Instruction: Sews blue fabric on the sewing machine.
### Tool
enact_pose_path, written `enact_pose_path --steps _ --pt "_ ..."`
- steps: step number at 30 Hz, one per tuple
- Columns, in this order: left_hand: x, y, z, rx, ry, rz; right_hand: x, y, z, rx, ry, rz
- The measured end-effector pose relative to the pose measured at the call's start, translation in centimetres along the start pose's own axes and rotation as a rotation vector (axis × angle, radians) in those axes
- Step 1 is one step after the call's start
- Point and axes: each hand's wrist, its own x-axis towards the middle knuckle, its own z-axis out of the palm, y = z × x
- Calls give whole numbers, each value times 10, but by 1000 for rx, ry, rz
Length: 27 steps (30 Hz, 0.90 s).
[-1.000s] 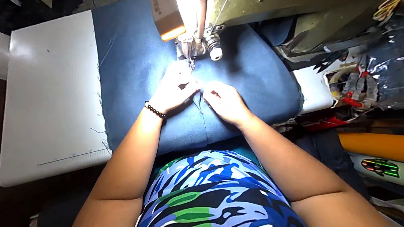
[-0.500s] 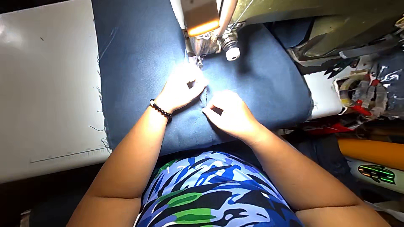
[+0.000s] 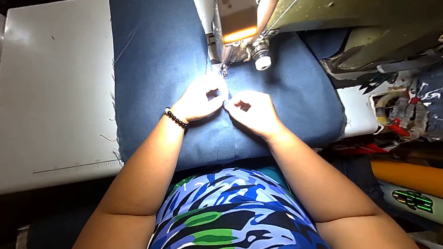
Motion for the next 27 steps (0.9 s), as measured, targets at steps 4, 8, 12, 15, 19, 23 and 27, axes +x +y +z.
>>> enact_pose_path --steps 4,8,12,15,19,23,27 --pt "0 0 0 22 4 4 1 2 1 9 26 -10" --pt "1 1 1 56 -2 -24 4 3 1 -7 37 -3" --pt "3 4 -1 108 -32 -46 6 3 2 -19 43 15" --pt "4 3 -1 116 -54 -58 7 1 2 -55 28 44" --pt "5 4 -2 117 -72 -103 8 1 1 -63 18 56" --pt "5 2 -2 107 -78 -100 8 1 2 -60 11 70" --pt "4 3 -4 121 -80 -89 9 -4 -1 -151 -37 46"
